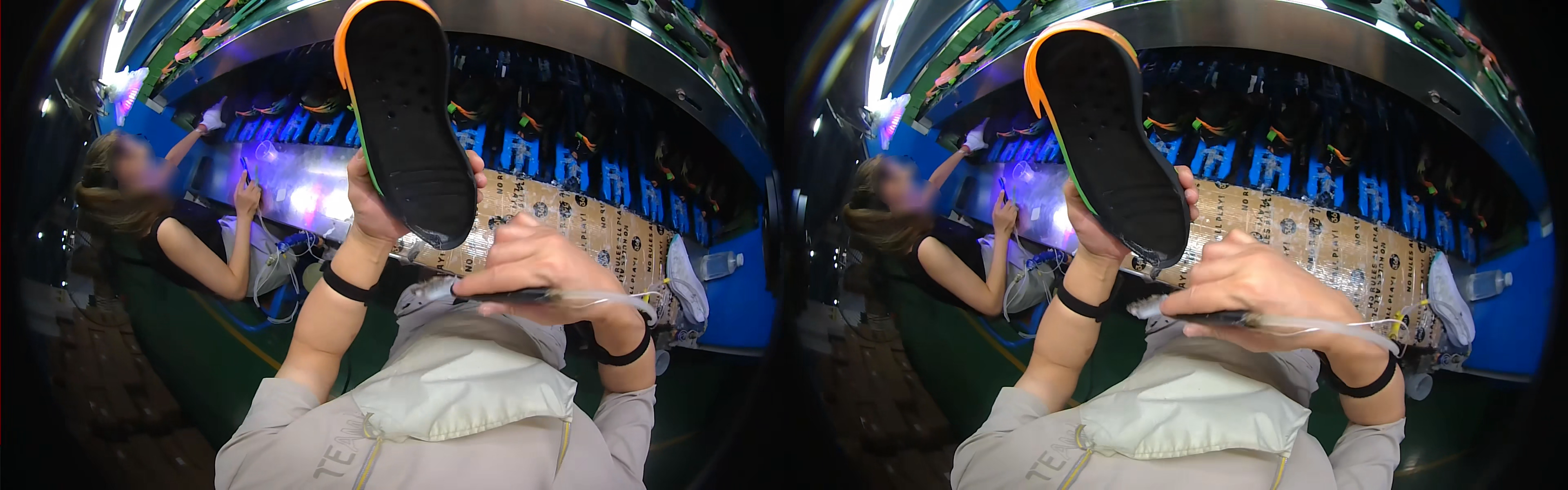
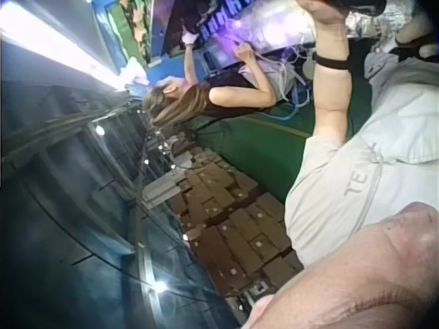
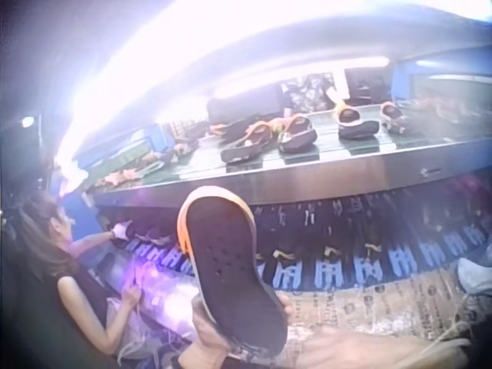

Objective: The person applies glue to the bottom of shoe soles using a specialized applicator tool, then places each sole onto a moving conveyor belt.

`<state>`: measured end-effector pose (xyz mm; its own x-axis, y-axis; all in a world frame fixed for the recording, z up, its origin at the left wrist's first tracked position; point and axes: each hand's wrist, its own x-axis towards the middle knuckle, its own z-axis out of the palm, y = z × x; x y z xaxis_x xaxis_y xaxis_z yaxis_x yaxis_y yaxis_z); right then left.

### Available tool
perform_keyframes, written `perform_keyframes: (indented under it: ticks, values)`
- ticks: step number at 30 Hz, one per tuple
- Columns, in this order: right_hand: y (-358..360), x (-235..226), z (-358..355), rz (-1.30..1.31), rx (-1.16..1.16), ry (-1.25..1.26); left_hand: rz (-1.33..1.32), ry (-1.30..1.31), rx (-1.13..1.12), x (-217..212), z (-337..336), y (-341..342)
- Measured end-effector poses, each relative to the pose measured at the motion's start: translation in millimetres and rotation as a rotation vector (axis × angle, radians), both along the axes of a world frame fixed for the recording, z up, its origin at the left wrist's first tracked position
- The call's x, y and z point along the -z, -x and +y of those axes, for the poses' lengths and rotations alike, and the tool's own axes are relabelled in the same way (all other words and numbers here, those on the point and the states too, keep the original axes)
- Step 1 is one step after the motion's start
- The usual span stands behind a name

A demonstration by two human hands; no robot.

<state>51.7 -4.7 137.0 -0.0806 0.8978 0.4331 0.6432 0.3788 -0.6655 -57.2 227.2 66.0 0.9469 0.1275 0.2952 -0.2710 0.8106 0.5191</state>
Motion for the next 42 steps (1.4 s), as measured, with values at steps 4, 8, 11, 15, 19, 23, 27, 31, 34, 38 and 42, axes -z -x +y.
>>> perform_keyframes:
  ticks: [4,8,11,15,19,23,27,31,34,38,42]
  values:
    - [-1,-1,1,-0.125,0.233,-0.067,-0.025,-0.191,0.022,-17,8,-6]
    - [-7,-9,-2,-0.101,0.033,-0.009,0.084,-0.292,0.009,-29,7,-7]
    - [-9,-3,-6,0.008,0.217,0.023,0.164,-0.374,-0.028,-35,14,-10]
    - [-10,-12,-2,-0.275,0.098,0.045,0.284,-0.382,0.120,-22,30,-21]
    - [-13,-13,-5,-0.174,0.164,0.022,0.293,-0.320,0.238,-29,31,-25]
    - [-6,-10,0,-0.344,0.148,0.017,0.422,-0.480,0.167,-39,28,-28]
    - [-6,-13,-5,-0.024,0.116,-0.051,0.405,-0.457,0.117,-28,37,-26]
    - [1,6,-6,0.295,0.353,-0.146,0.284,-0.300,-0.004,-12,29,-26]
    - [19,19,4,0.328,0.492,-0.167,0.023,-0.121,0.020,-11,10,-19]
    - [37,36,22,0.041,0.486,-0.216,0.006,0.148,-0.062,8,-1,-14]
    - [33,14,10,0.138,0.146,0.040,0.005,0.138,-0.023,17,10,-7]
